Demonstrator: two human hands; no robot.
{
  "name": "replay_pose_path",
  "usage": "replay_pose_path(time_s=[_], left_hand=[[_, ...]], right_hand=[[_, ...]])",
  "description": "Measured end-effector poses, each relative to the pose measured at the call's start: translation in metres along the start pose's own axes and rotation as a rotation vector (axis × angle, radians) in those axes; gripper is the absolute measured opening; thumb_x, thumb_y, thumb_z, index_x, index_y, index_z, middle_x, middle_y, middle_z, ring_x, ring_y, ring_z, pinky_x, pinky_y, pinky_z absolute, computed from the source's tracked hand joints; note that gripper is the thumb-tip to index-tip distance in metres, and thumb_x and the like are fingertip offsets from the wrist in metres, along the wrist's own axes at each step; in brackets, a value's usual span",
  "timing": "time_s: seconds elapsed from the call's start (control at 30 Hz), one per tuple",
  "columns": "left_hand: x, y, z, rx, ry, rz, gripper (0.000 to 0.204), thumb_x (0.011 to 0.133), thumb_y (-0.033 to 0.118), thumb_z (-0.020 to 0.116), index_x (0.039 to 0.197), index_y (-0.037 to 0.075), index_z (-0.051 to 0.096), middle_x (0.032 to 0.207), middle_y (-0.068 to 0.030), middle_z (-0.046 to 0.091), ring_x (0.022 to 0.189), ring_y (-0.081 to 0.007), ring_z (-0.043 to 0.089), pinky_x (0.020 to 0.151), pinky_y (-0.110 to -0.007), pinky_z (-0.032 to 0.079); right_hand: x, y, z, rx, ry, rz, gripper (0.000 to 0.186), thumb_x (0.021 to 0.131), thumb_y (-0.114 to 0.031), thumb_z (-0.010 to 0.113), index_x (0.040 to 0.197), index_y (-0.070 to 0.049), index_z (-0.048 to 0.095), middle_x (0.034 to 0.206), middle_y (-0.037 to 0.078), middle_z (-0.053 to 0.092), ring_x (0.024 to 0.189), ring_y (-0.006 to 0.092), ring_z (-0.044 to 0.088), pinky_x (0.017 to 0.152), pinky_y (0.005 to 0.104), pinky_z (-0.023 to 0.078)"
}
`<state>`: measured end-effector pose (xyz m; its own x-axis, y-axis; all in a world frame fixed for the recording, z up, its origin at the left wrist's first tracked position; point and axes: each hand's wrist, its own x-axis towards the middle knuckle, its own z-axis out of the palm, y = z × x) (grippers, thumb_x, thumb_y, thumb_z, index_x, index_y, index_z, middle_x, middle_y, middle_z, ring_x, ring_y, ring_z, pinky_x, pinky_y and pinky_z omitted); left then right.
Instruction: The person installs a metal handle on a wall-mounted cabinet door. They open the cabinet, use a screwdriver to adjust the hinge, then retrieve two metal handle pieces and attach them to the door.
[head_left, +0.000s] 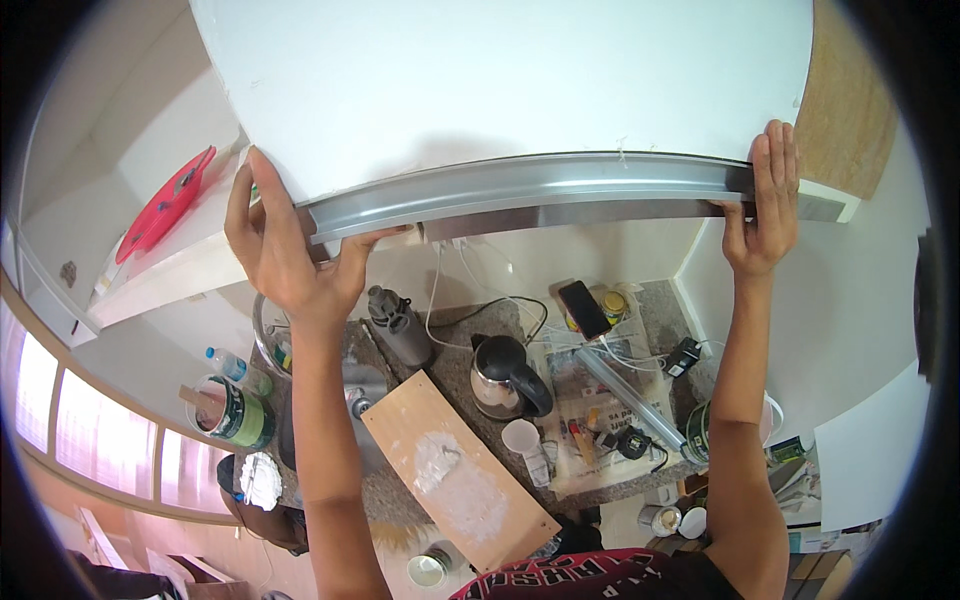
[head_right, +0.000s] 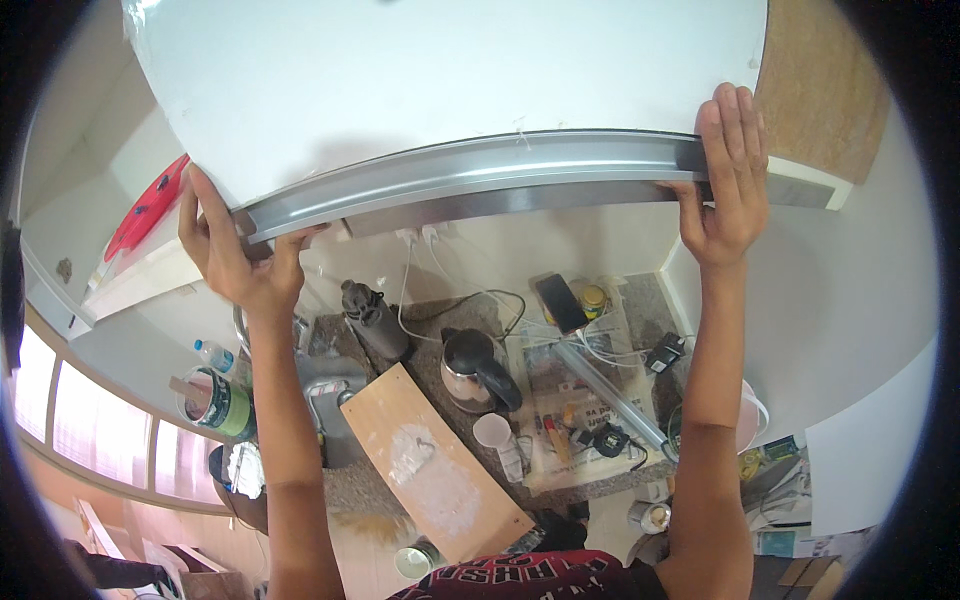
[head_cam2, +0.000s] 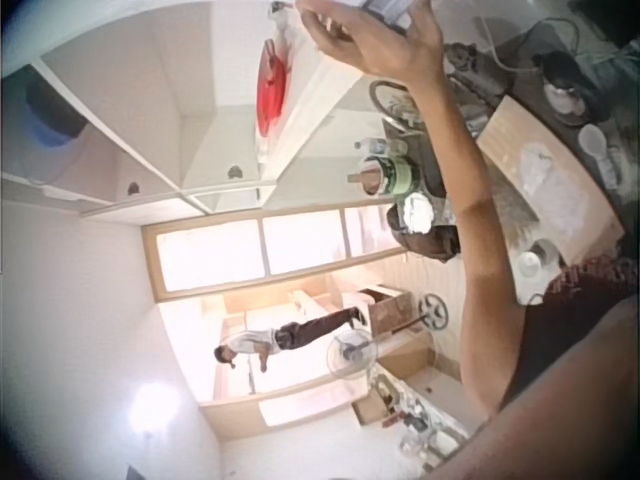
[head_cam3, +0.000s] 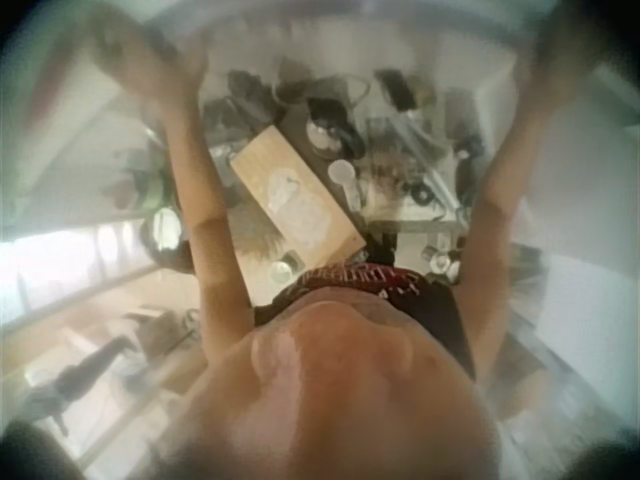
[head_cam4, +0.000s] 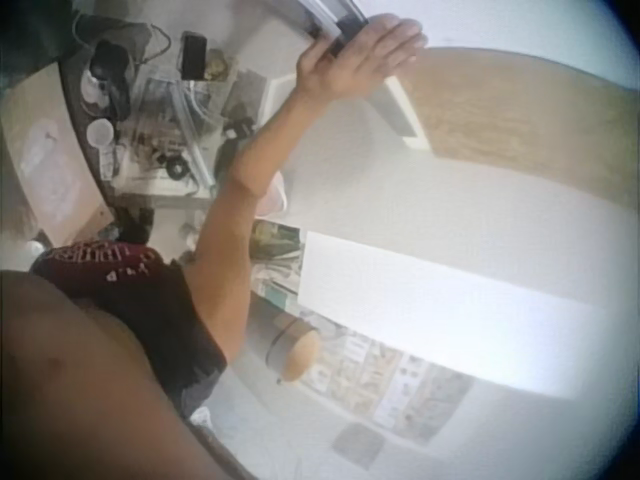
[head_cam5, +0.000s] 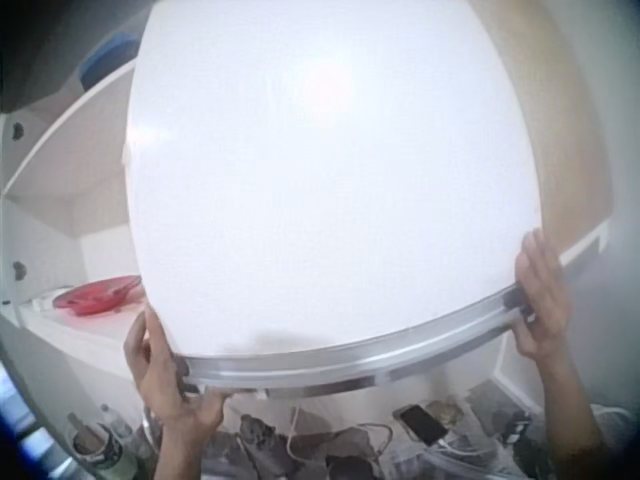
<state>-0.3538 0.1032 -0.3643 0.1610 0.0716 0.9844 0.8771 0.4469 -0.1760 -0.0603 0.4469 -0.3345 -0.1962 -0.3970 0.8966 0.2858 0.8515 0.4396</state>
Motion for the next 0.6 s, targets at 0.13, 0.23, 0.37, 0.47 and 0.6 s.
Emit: replay_pose_path(time_s=[0.13, 0.23, 0.37, 0.47, 0.6], left_hand=[[-0.002, 0.01, 0.01, -0.063, 0.009, -0.042, 0.111, 0.072, 0.048, 0.096, 0.152, -0.013, 0.048, 0.123, -0.0206, 0.069, 0.127, -0.0397, 0.053, 0.086, -0.04, 0.052], [0.005, 0.017, 0.013, -0.07, 0.004, -0.066, 0.116, 0.066, 0.04, 0.1, 0.155, -0.012, 0.045, 0.126, -0.0229, 0.066, 0.128, -0.0395, 0.052, 0.085, -0.039, 0.052], [-0.001, 0.021, 0.01, -0.067, -0.084, -0.209, 0.117, 0.066, 0.03, 0.1, 0.16, -0.008, 0.04, 0.138, -0.0277, 0.059, 0.132, -0.0394, 0.047, 0.089, -0.038, 0.052], [-0.004, 0.015, 0.009, -0.039, -0.074, -0.152, 0.114, 0.068, 0.028, 0.099, 0.16, -0.007, 0.041, 0.146, -0.0276, 0.055, 0.135, -0.038, 0.045, 0.092, -0.037, 0.054], [-0.006, 0.015, 0.006, -0.013, -0.046, -0.123, 0.112, 0.069, 0.03, 0.099, 0.159, -0.006, 0.043, 0.146, -0.027, 0.054, 0.134, -0.0357, 0.046, 0.094, -0.038, 0.054]], right_hand=[[-0.006, 0.002, -0.009, 0.024, -0.006, 0.042, 0.055, 0.094, -0.018, 0.074, 0.144, 0.001, 0.063, 0.15, 0.019, 0.062, 0.148, 0.0397, 0.05, 0.124, 0.0518, 0.038], [-0.002, 0.0, -0.017, 0.04, -0.035, 0.139, 0.055, 0.083, -0.014, 0.082, 0.136, -0.002, 0.072, 0.144, 0.015, 0.068, 0.143, 0.0364, 0.056, 0.121, 0.0515, 0.04], [-0.005, 0.002, -0.003, 0.065, 0.001, 0.157, 0.056, 0.078, -0.015, 0.086, 0.132, -0.004, 0.075, 0.14, 0.014, 0.07, 0.14, 0.0338, 0.059, 0.119, 0.0492, 0.043], [-0.01, 0.002, 0.008, 0.058, 0.055, 0.128, 0.056, 0.076, -0.016, 0.087, 0.13, -0.005, 0.076, 0.136, 0.013, 0.073, 0.138, 0.0312, 0.062, 0.118, 0.0477, 0.045], [-0.013, 0.002, 0.015, 0.067, 0.113, 0.111, 0.052, 0.075, -0.015, 0.086, 0.126, -0.005, 0.078, 0.132, 0.011, 0.075, 0.135, 0.0289, 0.064, 0.117, 0.0469, 0.046]])
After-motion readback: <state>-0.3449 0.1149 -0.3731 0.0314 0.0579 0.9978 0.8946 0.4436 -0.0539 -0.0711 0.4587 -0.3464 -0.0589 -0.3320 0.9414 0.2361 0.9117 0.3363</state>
